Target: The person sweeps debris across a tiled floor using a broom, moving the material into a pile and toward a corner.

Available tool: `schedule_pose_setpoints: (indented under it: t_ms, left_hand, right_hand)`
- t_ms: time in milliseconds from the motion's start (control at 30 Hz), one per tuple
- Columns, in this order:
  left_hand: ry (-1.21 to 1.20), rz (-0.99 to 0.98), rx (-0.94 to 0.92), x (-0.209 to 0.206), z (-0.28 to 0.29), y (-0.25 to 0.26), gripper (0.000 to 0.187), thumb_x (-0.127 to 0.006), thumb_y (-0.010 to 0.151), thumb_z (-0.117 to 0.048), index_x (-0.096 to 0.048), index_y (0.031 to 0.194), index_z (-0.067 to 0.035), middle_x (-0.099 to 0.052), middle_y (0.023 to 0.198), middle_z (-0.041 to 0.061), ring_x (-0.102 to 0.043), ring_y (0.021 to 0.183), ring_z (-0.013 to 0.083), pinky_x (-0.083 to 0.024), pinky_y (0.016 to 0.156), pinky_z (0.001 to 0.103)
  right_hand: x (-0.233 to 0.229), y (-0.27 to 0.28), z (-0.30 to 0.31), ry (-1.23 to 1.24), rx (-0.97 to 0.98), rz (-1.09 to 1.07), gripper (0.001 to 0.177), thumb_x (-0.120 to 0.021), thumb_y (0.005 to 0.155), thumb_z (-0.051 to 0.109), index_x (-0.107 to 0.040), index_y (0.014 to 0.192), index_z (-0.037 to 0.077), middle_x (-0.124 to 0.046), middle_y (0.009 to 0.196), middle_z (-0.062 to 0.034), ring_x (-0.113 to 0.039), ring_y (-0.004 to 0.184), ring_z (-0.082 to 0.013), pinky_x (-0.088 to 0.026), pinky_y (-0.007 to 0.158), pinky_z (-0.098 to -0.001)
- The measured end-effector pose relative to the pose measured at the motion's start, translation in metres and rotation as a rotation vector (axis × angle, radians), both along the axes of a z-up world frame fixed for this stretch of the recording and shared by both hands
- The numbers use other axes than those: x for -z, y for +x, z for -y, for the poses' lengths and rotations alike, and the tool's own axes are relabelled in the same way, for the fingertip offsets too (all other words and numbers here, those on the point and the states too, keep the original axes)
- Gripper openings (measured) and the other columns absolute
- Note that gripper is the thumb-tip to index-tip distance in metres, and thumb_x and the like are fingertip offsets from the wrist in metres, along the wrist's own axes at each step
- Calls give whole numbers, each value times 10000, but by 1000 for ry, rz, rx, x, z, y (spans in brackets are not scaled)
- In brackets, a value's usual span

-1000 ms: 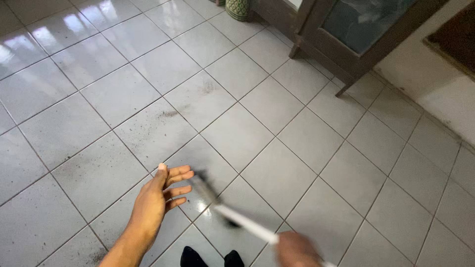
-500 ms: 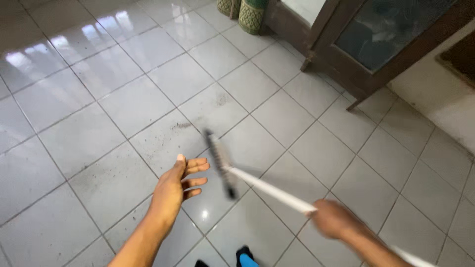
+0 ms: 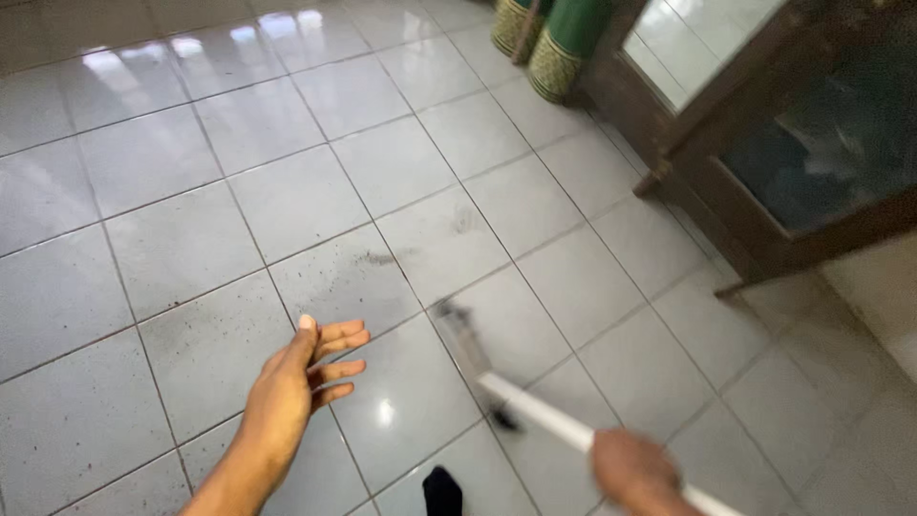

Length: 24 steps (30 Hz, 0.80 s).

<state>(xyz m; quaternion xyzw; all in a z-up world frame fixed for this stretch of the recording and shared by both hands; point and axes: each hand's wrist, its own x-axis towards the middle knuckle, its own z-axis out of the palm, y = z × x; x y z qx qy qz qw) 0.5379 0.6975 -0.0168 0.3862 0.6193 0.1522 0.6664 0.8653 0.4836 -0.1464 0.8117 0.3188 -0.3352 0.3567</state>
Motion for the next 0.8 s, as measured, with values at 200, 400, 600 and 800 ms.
schedule_pose_setpoints:
  t_ms: [200,400,600,800]
  left_hand:
    - [1,-13,-68,1,-29,-3,696,-206,1050,-571,-699,1285,-140,-755,1290,24,-708,1140,205,-543,964,345]
    - [31,-10,-126,5,-72,-57,713,-198,1049,-578,-694,1296,-128,-751,1296,37,-693,1158,219,-528,989,349]
    - [74,25,-117,14,-113,-96,713,-195,1046,-590,-693,1288,-141,-752,1282,35,-701,1114,209,-548,949,346]
    - [96,49,-151,17,-161,-99,684,-235,1058,-563,-719,1252,-119,-772,1258,20,-699,1076,229,-536,900,341]
  right_hand:
    - [4,-135,-89,118,-57,-371,290,-633,981,304,-702,1238,188,-687,1253,-79,-641,1229,-277,-525,1053,-429]
    - [-5,-150,-161,104,-95,-431,333,-613,1011,381,-697,1174,104,-703,1172,-139,-668,1121,-323,-531,979,-463]
    - [-28,-33,-207,171,-126,-195,304,-586,998,425,-718,1136,188,-786,1003,-59,-752,924,-206,-587,864,-408]
    - [-43,35,-283,153,-137,18,387,-586,1026,445,-729,1222,143,-779,1027,-74,-743,924,-203,-582,878,-422]
